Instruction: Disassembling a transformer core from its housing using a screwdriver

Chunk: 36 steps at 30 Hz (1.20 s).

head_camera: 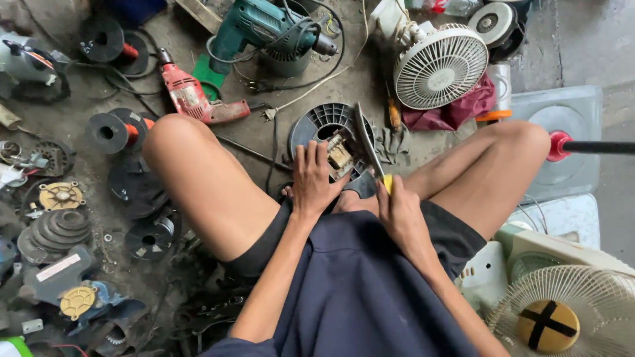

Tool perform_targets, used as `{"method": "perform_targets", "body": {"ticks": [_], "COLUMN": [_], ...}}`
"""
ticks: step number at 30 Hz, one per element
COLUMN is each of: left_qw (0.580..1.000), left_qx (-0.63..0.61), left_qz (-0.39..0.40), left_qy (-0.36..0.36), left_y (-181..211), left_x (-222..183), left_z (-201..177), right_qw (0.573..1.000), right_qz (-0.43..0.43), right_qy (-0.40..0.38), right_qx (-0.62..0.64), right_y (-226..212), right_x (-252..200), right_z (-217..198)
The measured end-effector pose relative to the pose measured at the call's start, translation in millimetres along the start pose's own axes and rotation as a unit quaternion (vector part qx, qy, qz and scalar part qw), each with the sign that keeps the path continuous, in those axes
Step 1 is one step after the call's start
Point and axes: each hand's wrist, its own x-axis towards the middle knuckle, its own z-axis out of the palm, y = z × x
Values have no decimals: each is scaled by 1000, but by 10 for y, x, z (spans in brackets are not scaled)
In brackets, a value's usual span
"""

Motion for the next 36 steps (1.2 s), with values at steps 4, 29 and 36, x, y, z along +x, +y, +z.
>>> {"method": "perform_targets", "body": {"ticks": [4,29,36], "left_qw": [999,1000,999], "left_qx": [32,5,12], "left_qz": [3,11,-11], "left_qy": [-10,-13,-32], "left_y": [-2,2,-29], "left_x": [-23,-39,-61], "left_z": [-10,-65,65], "right_qw": [999,1000,998], "right_qz": [-31,9,25], "right_qy": [24,-11,-28], "right_qx": [-22,-1,46], "right_y": [0,-18,193], "right_x": [320,21,508], "right_z": [-53,-252,273]}}
